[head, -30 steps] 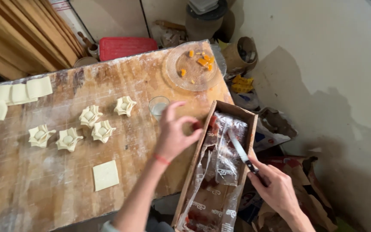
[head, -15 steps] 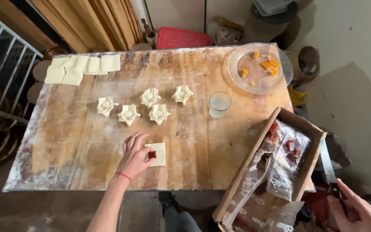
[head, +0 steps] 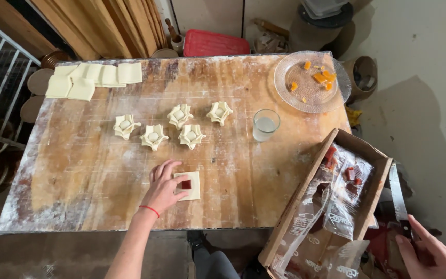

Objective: Assembling square dough pieces with fruit paste filling into star-shaped pastries.

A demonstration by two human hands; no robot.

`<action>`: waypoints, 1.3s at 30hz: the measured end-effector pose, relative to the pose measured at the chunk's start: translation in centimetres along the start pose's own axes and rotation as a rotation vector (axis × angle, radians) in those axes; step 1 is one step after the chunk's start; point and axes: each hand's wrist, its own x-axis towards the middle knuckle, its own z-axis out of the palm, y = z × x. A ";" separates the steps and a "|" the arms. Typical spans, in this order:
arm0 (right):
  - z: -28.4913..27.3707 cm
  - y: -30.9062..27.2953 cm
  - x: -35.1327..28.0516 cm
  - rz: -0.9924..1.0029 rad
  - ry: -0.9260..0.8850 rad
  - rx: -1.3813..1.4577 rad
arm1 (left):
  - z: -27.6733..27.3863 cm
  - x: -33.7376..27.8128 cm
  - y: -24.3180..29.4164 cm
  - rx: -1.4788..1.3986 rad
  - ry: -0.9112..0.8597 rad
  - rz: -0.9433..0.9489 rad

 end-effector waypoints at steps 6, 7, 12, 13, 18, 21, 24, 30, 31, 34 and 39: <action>-2.5 -3.7 -1.2 0.124 0.068 0.069 | -4.2 2.8 16.9 -0.221 0.203 0.277; -2.8 -4.0 -1.3 0.148 0.046 0.107 | -4.7 2.8 21.6 -0.340 0.242 0.402; -4.7 -5.4 -1.2 0.105 0.085 0.118 | 2.1 1.4 34.5 0.125 0.067 0.570; -4.9 -5.4 -1.2 0.118 0.072 0.084 | 2.6 1.2 35.8 0.341 0.146 0.566; -6.4 -4.0 -2.2 0.131 0.148 0.164 | 6.5 3.4 33.4 0.189 0.445 0.648; -6.6 -3.3 -2.6 0.167 0.138 0.206 | 5.2 2.9 32.4 0.443 0.330 0.750; -6.4 -2.9 -2.5 0.178 0.124 0.257 | 5.5 2.5 32.1 0.726 0.001 0.846; -6.5 -2.6 -2.3 0.098 0.161 0.295 | 6.5 2.7 34.2 0.720 -0.347 0.721; -6.5 -2.6 -2.3 0.078 0.166 0.301 | 5.7 2.8 34.8 0.665 -0.407 0.626; -6.5 -2.1 -2.4 0.137 0.150 0.292 | 6.7 2.6 33.4 0.651 -0.447 0.534; -6.2 -1.2 -2.9 0.146 0.148 0.290 | 8.4 2.3 33.6 0.661 -0.269 0.505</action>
